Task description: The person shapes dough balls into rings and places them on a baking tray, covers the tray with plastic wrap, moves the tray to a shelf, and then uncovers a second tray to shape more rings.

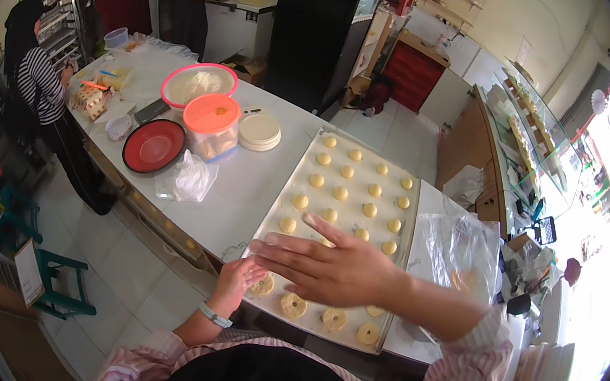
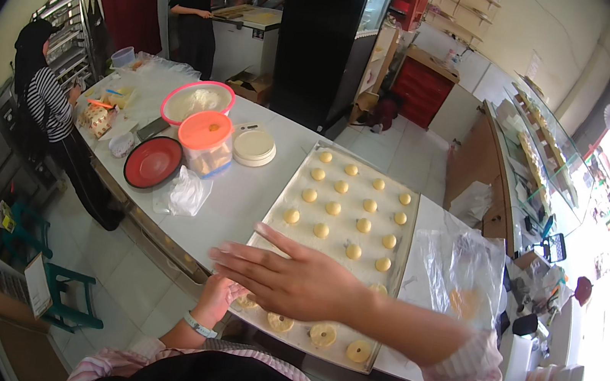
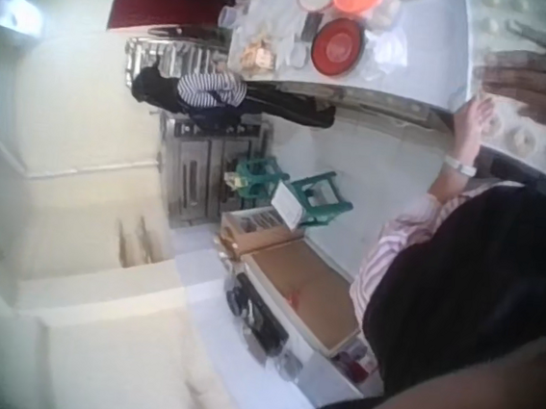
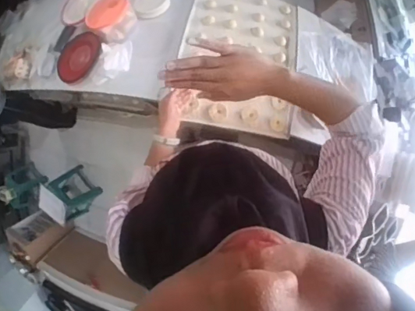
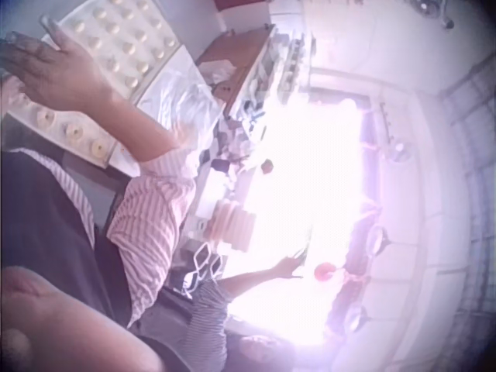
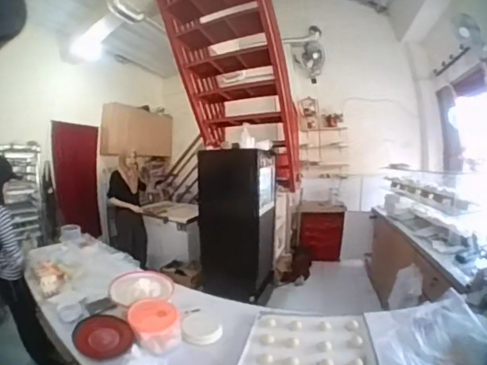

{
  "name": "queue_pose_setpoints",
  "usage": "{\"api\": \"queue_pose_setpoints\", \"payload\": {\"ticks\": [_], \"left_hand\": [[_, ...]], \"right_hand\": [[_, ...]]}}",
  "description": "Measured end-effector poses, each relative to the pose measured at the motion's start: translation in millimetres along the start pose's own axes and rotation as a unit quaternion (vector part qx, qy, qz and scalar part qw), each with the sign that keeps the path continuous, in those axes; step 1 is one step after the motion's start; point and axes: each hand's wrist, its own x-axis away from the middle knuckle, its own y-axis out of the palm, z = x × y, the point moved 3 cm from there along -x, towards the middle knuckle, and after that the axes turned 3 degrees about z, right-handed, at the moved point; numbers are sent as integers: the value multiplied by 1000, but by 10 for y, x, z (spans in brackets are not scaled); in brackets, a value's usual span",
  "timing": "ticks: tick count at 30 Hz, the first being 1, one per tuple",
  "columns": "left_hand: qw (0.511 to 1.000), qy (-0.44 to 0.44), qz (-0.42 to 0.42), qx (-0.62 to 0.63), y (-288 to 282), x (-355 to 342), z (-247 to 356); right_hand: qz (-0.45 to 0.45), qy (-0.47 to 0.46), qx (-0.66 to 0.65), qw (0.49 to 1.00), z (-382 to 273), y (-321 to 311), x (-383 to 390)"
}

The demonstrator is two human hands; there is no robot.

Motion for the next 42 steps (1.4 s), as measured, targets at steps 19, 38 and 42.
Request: {"api": "queue_pose_setpoints", "payload": {"ticks": [19, 38, 42], "left_hand": [[998, 0, 44, 42, -297, 39, 30], [989, -115, -91, -10, 488, -197, -313], [955, -256, -131, 70, 613, -189, -540]], "right_hand": [[12, 523, 23, 852, 1123, -378, 1819], [-81, 786, -22, 612, -721, 948, 3735], [3, 780, -8, 625, -551, 605, 2950]]}}
